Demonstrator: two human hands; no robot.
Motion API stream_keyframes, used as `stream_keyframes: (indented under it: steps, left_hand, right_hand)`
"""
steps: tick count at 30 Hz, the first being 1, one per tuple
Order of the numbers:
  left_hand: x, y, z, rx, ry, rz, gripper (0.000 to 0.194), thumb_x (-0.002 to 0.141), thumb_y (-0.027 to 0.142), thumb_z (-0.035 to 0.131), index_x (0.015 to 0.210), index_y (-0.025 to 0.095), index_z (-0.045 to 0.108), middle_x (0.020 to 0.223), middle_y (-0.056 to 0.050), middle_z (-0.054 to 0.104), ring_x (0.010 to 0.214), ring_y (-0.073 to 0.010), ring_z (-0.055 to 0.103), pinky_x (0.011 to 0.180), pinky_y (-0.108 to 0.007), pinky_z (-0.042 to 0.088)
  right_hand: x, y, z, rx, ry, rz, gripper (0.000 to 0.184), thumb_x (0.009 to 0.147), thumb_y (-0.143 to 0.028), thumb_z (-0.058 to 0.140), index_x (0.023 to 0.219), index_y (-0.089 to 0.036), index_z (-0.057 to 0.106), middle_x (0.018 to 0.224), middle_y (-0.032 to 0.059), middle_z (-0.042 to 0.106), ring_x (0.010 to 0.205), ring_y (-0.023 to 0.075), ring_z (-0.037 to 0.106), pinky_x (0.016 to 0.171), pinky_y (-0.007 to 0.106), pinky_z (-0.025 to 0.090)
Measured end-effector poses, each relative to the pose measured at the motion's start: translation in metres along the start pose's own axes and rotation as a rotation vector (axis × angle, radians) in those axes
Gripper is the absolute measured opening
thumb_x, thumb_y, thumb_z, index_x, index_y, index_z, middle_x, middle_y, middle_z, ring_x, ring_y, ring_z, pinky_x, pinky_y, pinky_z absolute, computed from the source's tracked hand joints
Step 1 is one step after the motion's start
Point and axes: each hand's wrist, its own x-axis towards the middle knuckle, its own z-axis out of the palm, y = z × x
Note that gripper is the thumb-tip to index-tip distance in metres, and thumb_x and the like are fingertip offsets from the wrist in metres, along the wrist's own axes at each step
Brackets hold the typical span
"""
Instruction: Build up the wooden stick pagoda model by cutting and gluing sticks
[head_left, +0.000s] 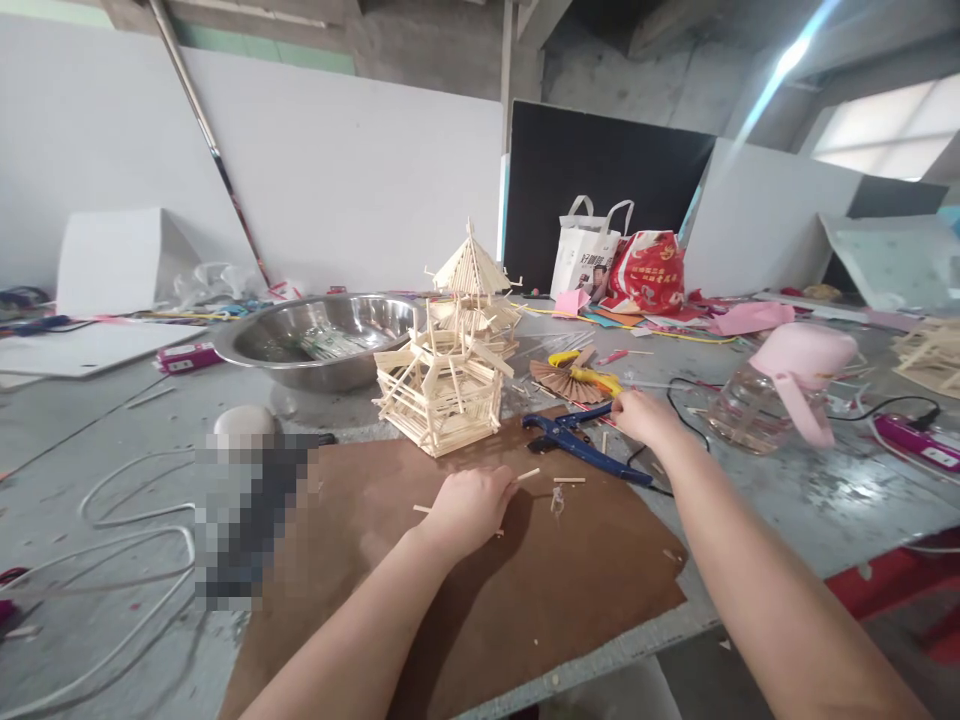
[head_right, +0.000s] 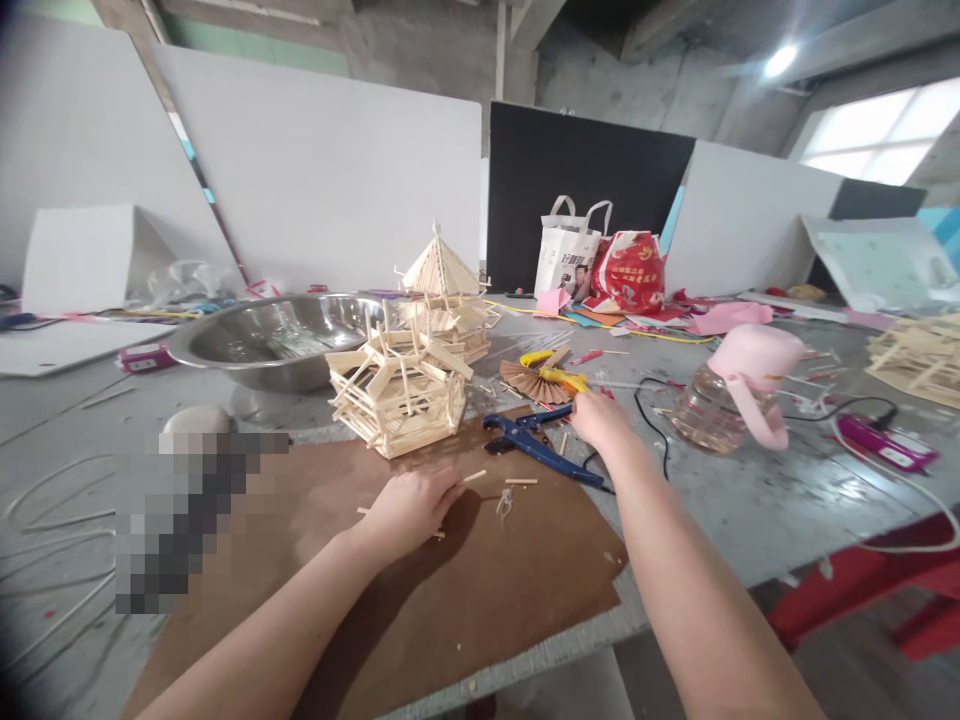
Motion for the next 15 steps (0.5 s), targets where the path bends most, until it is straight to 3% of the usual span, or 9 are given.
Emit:
stream_keyframes:
  steps: [3,8,15]
  left_hand:
    - [0.0,0.0,0.002,0.016,0.021,0.009,0.025,0.083,0.026,0.032,0.073,0.018,0.054,0.073,-0.006,0.062,0.069,-0.02,0.059,0.056,-0.027,0.039]
    - [-0.001,0.004,0.007,0.037,0.045,0.039,0.028,0.084,0.026,0.029,0.076,0.018,0.054,0.074,-0.006,0.061,0.071,-0.0191,0.058,0.06,-0.028,0.041]
    - [-0.001,0.003,0.011,0.054,0.02,0.024,0.027,0.084,0.024,0.029,0.079,0.017,0.055,0.077,-0.007,0.06,0.074,-0.0186,0.057,0.064,-0.03,0.042]
  right_hand:
    - [0.001,0.0,0.007,-0.071,-0.048,-0.001,0.019,0.068,-0.017,0.048,0.077,-0.018,0.065,0.083,0.014,0.065,0.073,0.0244,0.061,0.057,0.033,0.044]
    - [0.004,-0.007,0.013,-0.144,-0.079,-0.126,0.026,0.067,-0.009,0.046,0.084,-0.015,0.065,0.089,0.0163,0.063,0.082,0.025,0.06,0.064,0.034,0.045]
    - [0.01,-0.012,0.01,-0.203,-0.172,-0.202,0.025,0.063,-0.011,0.053,0.086,-0.013,0.065,0.09,0.0178,0.063,0.086,0.026,0.059,0.07,0.034,0.044]
